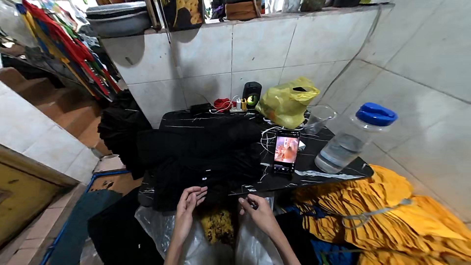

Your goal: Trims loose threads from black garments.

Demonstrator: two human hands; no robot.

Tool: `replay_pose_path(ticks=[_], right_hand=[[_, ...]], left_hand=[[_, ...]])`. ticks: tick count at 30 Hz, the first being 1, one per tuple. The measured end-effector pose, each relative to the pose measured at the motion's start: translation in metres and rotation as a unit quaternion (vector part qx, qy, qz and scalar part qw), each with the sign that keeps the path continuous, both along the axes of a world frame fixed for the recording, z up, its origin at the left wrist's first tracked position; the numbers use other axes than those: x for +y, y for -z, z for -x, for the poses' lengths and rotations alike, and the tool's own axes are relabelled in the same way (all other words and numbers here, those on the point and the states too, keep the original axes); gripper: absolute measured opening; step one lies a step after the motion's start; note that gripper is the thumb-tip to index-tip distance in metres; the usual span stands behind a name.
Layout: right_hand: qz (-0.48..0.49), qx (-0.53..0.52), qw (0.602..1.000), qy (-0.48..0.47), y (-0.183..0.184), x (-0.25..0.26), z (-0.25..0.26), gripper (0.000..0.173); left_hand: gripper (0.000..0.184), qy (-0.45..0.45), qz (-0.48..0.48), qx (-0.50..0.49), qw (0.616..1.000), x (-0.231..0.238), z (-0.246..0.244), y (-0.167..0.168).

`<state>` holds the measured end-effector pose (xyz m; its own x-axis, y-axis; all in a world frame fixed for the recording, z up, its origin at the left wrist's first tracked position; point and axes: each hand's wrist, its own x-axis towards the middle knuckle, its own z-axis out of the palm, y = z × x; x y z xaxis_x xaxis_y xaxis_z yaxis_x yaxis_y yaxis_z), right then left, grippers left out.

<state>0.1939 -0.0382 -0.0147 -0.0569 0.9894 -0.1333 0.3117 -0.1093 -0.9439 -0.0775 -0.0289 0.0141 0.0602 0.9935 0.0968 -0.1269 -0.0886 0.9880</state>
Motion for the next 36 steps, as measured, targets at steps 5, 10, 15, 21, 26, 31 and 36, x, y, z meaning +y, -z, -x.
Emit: replay_pose_path(ticks=[5, 10, 15, 21, 26, 31, 36], right_hand=[[-0.072, -0.015, 0.997, 0.023, -0.005, 0.003, 0.012, 0.022], [-0.136, -0.176, 0.972, 0.08, -0.029, 0.018, 0.047, 0.053], [-0.086, -0.319, 0.942, 0.054, -0.034, 0.04, 0.073, 0.044], [0.014, -0.41, 0.911, -0.041, -0.068, 0.031, 0.053, 0.06], [-0.033, -0.379, 0.911, -0.157, -0.072, 0.033, 0.07, 0.043], [-0.13, -0.203, 0.956, -0.166, -0.04, 0.062, 0.098, 0.031], [-0.123, -0.232, 0.95, -0.169, -0.025, 0.076, 0.099, 0.037]], left_hand=[[0.029, 0.0, 0.001, 0.015, 1.0, -0.001, -0.006, -0.001], [0.037, -0.036, -0.116, 0.426, 0.897, 0.001, -0.03, 0.019], [0.034, -0.117, -0.165, 0.564, 0.801, 0.02, -0.039, 0.02], [0.074, -0.132, -0.204, 0.624, 0.743, 0.032, -0.01, 0.008], [0.082, -0.106, -0.214, 0.597, 0.766, 0.042, -0.003, 0.007], [0.055, -0.078, -0.231, 0.569, 0.785, 0.043, 0.017, 0.015], [0.061, -0.122, -0.208, 0.654, 0.717, 0.02, 0.026, 0.007]])
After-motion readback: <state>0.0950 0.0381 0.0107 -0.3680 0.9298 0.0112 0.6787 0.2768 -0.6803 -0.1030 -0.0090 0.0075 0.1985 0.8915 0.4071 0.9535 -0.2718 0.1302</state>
